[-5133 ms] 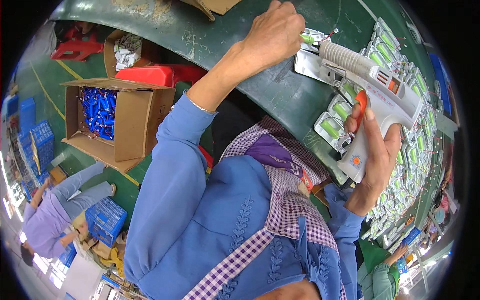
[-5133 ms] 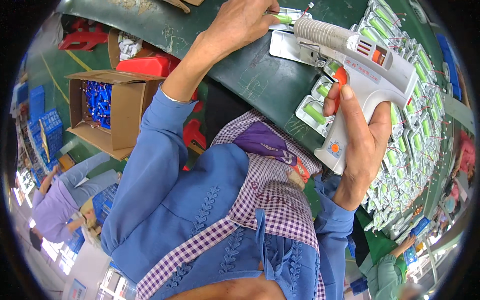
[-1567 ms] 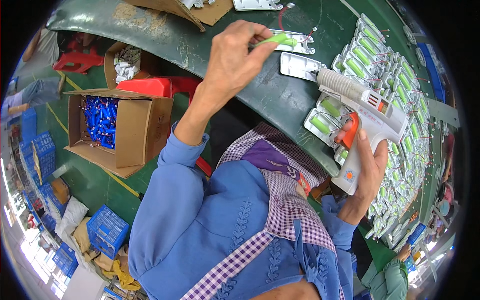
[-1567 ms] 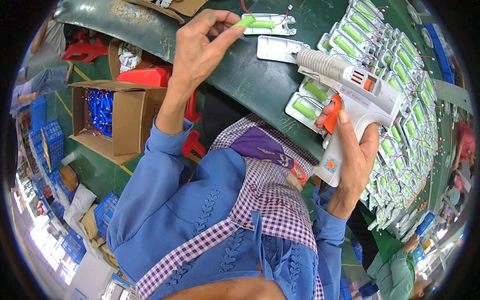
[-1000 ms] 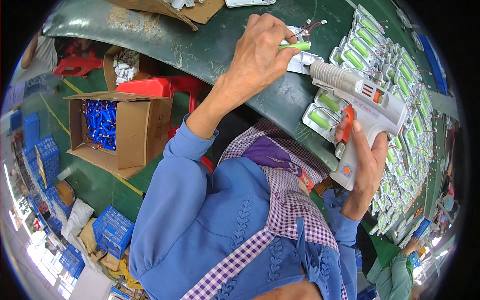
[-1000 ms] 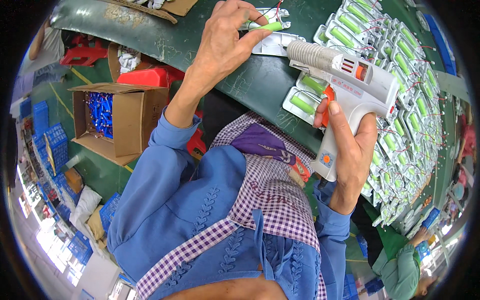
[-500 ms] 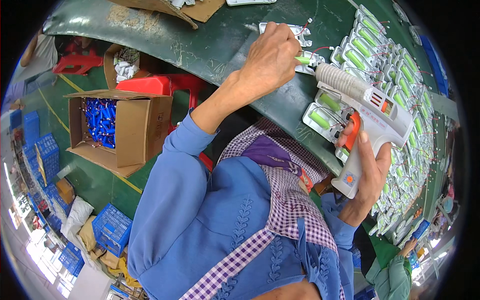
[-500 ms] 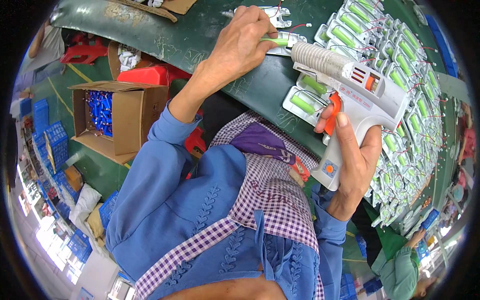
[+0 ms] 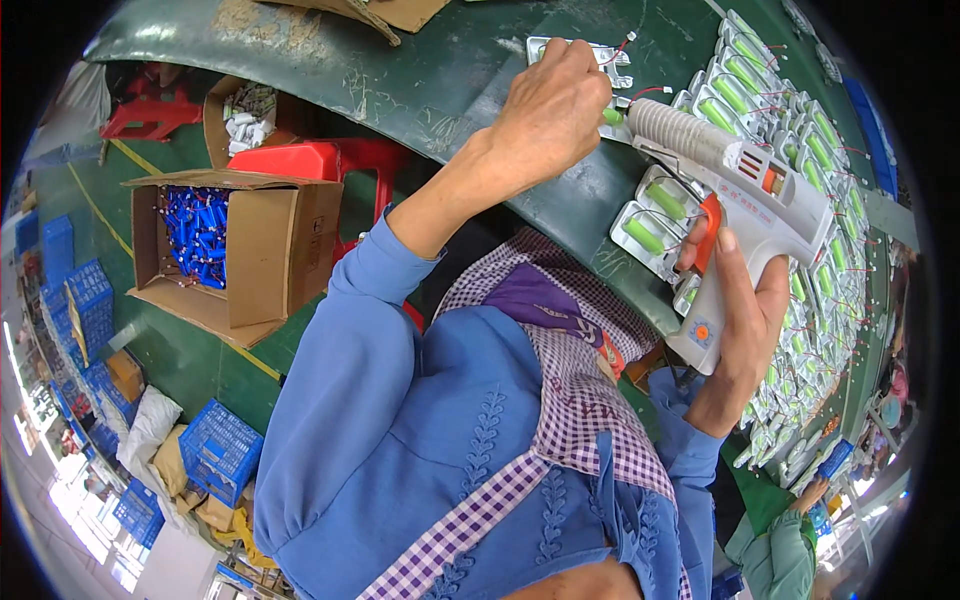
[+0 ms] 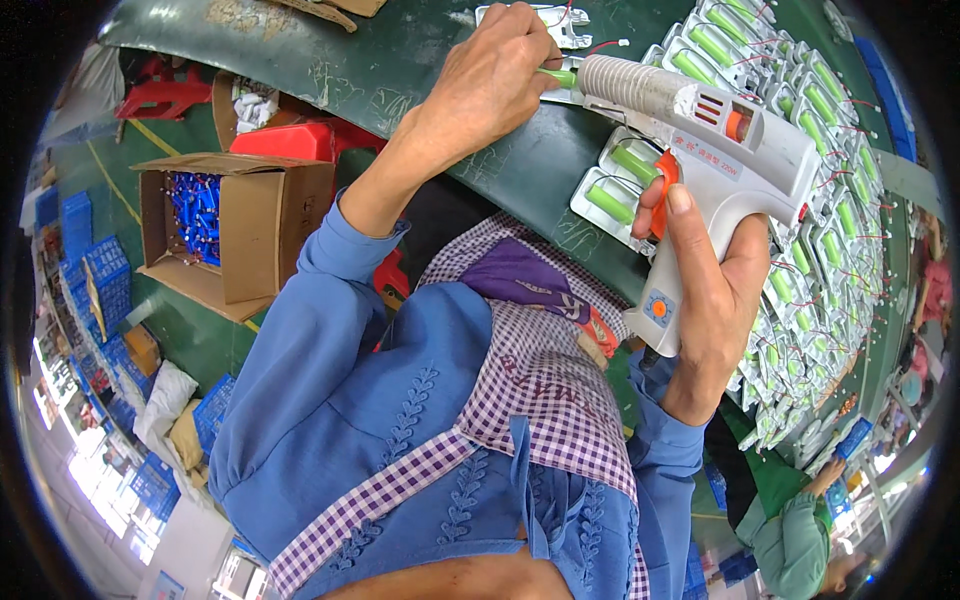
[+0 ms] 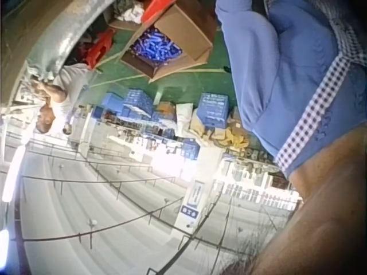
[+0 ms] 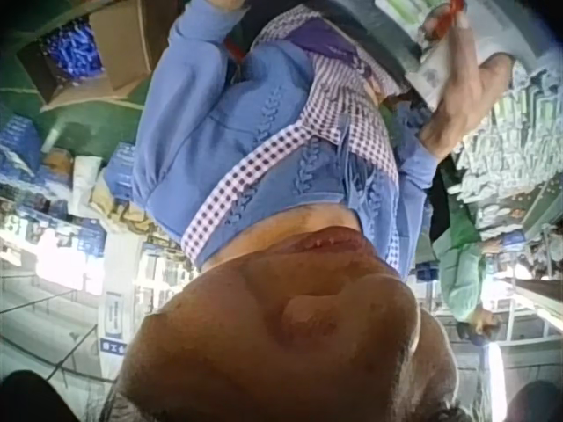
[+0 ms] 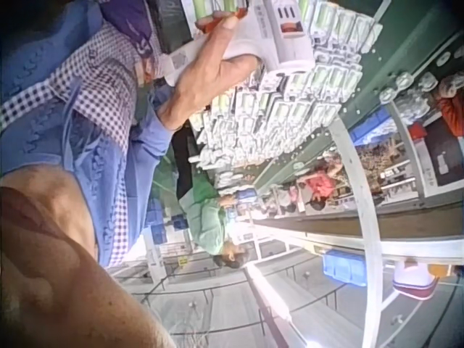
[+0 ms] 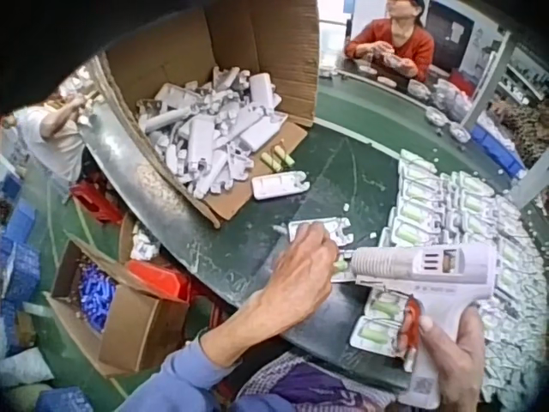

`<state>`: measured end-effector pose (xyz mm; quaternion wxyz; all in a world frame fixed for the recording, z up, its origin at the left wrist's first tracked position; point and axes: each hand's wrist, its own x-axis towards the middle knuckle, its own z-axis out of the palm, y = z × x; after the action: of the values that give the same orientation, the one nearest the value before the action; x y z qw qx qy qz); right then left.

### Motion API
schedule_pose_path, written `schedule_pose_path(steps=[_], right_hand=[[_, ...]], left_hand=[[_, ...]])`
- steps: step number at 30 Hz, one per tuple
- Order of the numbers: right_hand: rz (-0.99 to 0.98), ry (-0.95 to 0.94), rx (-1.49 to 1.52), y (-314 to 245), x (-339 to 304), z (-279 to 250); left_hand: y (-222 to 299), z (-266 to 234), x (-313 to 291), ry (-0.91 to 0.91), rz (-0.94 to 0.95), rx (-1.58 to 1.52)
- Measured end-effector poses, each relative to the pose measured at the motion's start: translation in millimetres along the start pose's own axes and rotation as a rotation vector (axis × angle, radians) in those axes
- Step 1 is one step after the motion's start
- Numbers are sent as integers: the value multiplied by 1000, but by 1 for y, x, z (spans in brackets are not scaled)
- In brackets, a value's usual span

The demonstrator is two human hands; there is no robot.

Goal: Assembling small electronic components using a glue gun.

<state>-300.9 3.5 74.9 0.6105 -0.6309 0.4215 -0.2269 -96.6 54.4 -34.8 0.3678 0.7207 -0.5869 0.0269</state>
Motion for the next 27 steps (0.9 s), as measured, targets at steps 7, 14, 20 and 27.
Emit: schedule_pose_path(steps=[7,14,20,27], right_hand=[[-17,-2,-35,-2,-4,-1],[-11,-15,-52,-2,-10,-4],[2,-24,-49,1,-12,-5],[30,-3,8,1,-15,-5]], left_hand=[[0,0,0,-18,-7,26],[-1,2,-1,-1,-2,7],[-3,2,-1,18,22,5],[-4,-3,-3,5,-28,-55]])
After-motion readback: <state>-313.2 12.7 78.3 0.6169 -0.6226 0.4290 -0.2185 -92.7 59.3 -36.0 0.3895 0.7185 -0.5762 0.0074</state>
